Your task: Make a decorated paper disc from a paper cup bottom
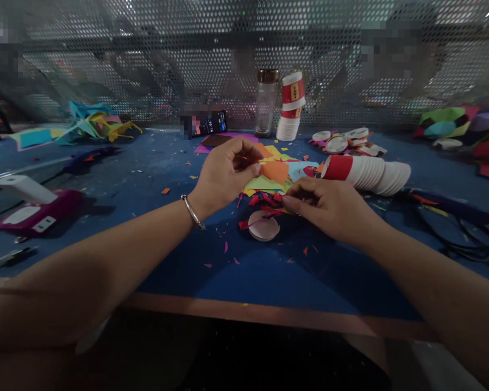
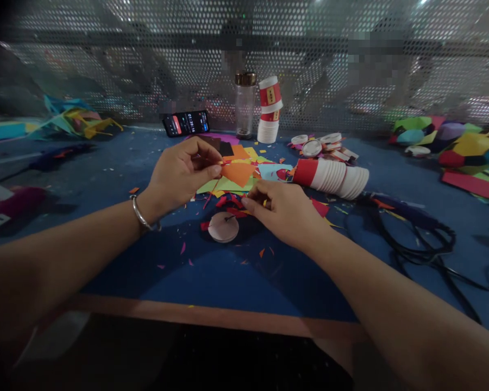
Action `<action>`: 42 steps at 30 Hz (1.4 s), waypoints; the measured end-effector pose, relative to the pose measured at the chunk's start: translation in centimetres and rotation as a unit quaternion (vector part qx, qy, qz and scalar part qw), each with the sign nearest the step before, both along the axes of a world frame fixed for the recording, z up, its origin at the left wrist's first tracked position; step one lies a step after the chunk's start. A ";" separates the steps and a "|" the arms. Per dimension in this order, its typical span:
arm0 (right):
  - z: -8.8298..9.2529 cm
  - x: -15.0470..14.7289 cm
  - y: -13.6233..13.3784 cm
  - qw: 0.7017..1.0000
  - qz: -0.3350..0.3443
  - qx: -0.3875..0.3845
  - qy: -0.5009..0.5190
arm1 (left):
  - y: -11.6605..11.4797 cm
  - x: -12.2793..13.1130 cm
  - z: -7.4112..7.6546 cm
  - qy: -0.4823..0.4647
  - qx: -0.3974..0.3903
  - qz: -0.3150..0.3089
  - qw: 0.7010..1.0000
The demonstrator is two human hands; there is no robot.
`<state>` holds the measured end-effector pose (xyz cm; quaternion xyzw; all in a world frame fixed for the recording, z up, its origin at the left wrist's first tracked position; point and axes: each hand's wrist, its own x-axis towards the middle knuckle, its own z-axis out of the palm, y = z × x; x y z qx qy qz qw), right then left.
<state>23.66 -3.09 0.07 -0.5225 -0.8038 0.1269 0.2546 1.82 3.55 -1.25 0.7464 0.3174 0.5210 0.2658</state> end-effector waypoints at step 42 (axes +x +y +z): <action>-0.2 -0.1 -0.2 0.986 0.048 -0.160 -0.014 | -2.9 -3.3 4.4 0.487 -0.116 -0.141 0.854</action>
